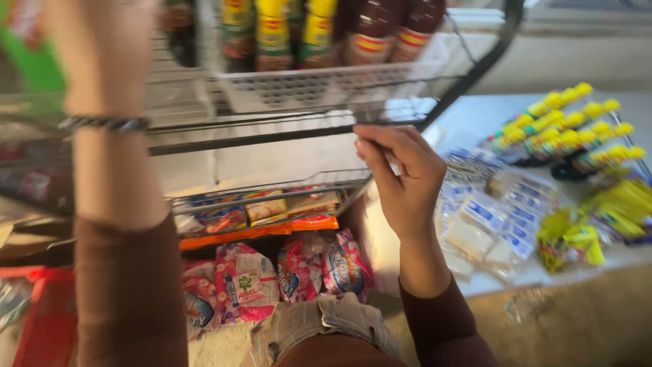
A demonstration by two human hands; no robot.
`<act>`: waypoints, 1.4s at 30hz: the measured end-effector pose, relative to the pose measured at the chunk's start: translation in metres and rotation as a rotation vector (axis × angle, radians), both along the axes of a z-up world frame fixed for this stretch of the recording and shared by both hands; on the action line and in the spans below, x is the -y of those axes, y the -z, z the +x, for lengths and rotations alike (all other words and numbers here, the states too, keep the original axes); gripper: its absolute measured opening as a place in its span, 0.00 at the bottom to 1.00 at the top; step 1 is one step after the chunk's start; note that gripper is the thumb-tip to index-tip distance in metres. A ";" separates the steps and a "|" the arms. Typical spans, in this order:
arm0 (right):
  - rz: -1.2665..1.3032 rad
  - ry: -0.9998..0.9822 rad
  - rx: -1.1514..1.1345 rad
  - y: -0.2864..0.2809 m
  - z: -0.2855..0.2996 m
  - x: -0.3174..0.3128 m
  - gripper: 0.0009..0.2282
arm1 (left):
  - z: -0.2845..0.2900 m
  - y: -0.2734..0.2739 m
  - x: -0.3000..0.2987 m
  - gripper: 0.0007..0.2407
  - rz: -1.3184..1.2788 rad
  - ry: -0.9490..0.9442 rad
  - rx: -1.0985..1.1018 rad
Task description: Organizing and stocking condiment bottles and small grocery packets from a staging table onto metal shelves.
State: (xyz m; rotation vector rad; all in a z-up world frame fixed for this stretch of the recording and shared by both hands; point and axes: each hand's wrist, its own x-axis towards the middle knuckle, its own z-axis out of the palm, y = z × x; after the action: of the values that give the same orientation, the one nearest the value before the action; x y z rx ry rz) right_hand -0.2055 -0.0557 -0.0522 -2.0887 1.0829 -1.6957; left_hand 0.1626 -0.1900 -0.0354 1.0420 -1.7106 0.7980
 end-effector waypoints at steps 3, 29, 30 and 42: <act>0.153 0.133 0.080 0.047 -0.058 -0.006 0.05 | -0.035 -0.003 -0.042 0.01 0.006 -0.527 0.340; 0.392 0.443 0.001 0.175 -0.414 0.146 0.12 | -0.414 0.105 -0.208 0.11 0.956 0.752 -0.325; 0.390 0.426 -0.002 0.172 -0.410 0.151 0.12 | -0.413 0.108 -0.209 0.11 0.950 0.737 -0.332; 0.430 0.381 -0.037 0.150 -0.393 0.152 0.14 | -0.402 0.122 -0.209 0.10 0.948 0.641 -0.409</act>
State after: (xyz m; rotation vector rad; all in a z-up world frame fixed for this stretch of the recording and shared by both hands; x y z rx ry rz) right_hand -0.5985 -0.2075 -0.2025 -1.7251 1.7662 -1.3991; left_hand -0.2393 0.0187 -0.1575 1.0287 -1.8862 -0.6684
